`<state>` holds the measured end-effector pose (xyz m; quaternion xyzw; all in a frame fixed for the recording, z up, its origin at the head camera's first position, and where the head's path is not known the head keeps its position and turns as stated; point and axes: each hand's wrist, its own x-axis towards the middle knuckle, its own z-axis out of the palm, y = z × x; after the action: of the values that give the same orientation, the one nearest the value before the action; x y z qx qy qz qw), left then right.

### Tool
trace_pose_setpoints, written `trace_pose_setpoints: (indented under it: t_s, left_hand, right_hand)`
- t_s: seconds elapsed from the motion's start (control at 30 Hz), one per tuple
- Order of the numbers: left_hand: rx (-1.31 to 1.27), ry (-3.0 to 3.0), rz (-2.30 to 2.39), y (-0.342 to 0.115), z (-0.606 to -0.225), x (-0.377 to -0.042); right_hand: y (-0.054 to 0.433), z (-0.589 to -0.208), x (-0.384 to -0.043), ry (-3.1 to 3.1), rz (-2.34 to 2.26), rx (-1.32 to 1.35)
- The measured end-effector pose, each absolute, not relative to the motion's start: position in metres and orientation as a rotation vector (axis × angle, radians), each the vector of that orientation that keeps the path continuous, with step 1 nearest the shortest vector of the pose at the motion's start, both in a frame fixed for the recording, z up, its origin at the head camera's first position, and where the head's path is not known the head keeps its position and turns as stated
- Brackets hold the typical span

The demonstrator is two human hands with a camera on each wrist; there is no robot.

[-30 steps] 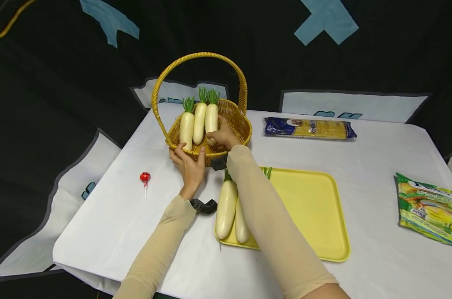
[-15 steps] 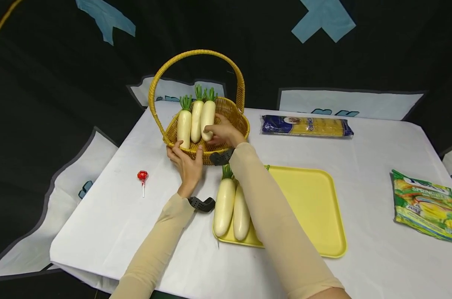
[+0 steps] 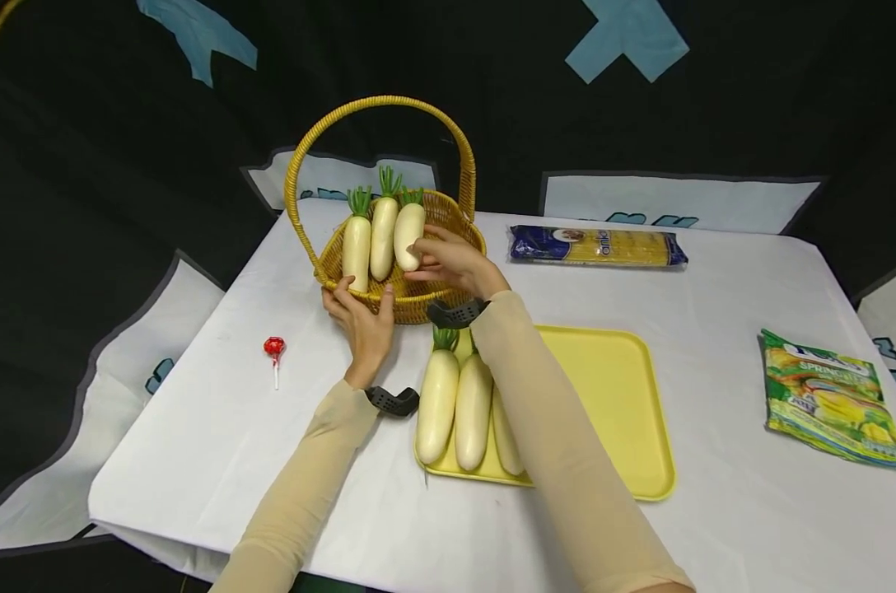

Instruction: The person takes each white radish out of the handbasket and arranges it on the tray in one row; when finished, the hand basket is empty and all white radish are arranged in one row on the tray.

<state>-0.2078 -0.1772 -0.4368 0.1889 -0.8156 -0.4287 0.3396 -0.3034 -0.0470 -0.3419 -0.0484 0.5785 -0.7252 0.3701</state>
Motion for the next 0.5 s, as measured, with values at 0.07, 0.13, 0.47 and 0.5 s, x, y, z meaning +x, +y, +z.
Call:
trace_pose_setpoints:
  t_s: [0.07,0.13,0.47,0.5]
  left_hand:
    - [0.485,-2.125,-1.114,-0.178,-0.437,-0.208]
    - [0.479,-2.123,-1.112,-0.179,-0.436,-0.208]
    - [0.476,-2.142,-1.128,-0.179,-0.435,-0.208]
    - [0.477,-2.144,-1.134,-0.179,-0.435,-0.208]
  right_hand:
    - [-0.042,-0.34,-0.301,1.468,-1.868,-0.139]
    - [-0.035,-0.336,-0.298,1.459,-1.872,-0.163]
    - [0.017,-0.318,-0.268,1.448,-1.868,-0.326]
    - [0.025,-0.318,-0.262,1.437,-1.873,-0.335]
